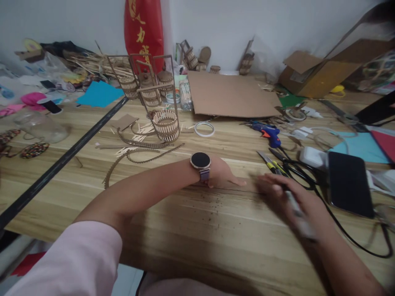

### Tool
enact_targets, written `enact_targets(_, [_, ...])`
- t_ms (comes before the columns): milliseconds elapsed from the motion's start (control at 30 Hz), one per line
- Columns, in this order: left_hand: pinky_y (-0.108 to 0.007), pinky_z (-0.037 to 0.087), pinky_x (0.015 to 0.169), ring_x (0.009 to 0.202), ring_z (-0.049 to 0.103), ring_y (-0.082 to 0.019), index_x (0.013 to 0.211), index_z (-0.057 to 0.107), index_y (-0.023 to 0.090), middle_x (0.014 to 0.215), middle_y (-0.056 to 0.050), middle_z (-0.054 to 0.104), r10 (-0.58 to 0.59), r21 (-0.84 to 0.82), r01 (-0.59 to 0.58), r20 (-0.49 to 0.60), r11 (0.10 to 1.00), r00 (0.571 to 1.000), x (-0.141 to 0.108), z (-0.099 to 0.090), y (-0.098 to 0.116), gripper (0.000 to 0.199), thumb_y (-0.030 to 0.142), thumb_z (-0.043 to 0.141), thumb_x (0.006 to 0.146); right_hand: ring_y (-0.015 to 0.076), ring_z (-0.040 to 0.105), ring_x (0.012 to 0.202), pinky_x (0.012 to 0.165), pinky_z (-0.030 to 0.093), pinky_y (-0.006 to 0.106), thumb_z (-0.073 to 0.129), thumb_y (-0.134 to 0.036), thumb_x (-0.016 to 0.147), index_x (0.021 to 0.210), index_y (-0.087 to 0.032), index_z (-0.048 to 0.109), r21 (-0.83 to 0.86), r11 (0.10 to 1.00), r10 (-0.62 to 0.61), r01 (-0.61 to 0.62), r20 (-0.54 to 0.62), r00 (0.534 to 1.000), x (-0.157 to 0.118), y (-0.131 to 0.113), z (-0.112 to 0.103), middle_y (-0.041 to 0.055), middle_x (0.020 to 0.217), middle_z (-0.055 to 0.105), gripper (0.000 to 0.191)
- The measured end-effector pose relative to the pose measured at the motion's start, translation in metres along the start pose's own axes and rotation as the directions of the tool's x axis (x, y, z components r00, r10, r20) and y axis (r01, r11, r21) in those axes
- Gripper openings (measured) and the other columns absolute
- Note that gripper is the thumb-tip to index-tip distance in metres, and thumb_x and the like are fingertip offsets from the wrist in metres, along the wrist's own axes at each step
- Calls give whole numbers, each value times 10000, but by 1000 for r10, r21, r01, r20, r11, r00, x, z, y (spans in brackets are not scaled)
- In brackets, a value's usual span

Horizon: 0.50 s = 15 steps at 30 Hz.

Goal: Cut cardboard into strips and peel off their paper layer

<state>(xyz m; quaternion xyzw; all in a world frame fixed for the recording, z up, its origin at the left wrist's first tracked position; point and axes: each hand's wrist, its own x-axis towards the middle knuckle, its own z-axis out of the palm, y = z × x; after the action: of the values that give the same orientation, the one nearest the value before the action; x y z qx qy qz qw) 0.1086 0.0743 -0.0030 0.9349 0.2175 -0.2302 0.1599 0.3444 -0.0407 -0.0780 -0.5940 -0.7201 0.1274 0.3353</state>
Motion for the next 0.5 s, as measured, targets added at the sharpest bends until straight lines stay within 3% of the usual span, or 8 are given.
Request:
enact_targets(100, [-240, 519, 609, 582, 683, -178, 1628, 176, 448, 822, 16, 785, -4, -4, 5, 245, 1000, 970, 6, -5, -1, 1082, -47, 668, 801, 262, 754, 855, 817, 608, 410, 494, -521, 993, 1179, -268, 728, 95, 993, 80, -67, -137, 987, -6, -20, 0, 68, 861, 775, 392])
enact_targets(133, [-236, 517, 591, 578, 684, -179, 1638, 139, 431, 822, 4, 783, -4, -15, 8, 264, 1000, 965, 7, -7, -1, 1081, -47, 657, 817, 244, 742, 783, 769, 605, 385, 492, -527, 993, 1122, -266, 745, 135, 988, 88, -70, -134, 987, -7, -27, 1, 56, 792, 753, 386])
enact_targets(233, [-216, 500, 549, 593, 692, -187, 1654, 140, 378, 792, -17, 773, 13, -34, -4, 269, 999, 963, 9, -9, 0, 1064, -51, 652, 826, 211, 702, 666, 644, 579, 325, 572, -500, 949, 935, -268, 758, 218, 968, 122, -121, 10, 993, -8, -47, 8, 32, 705, 727, 298])
enact_targets(333, [-206, 485, 513, 594, 695, -202, 1660, 160, 348, 675, 11, 726, 31, -42, -20, 283, 999, 959, 12, -9, -1, 1064, -57, 657, 812, 200, 687, 638, 589, 553, 298, 626, -442, 895, 875, -262, 738, 230, 949, 183, -216, 156, 971, -5, -62, 20, 19, 680, 730, 213])
enact_targets(500, [-207, 453, 476, 575, 689, -219, 1653, 231, 301, 508, 62, 604, 66, -3, -68, 266, 998, 962, 15, -8, 0, 1048, -62, 684, 780, 190, 626, 547, 527, 513, 302, 582, -460, 863, 783, -245, 688, 267, 924, 227, -275, 198, 954, 2, -74, 36, 5, 578, 662, 252])
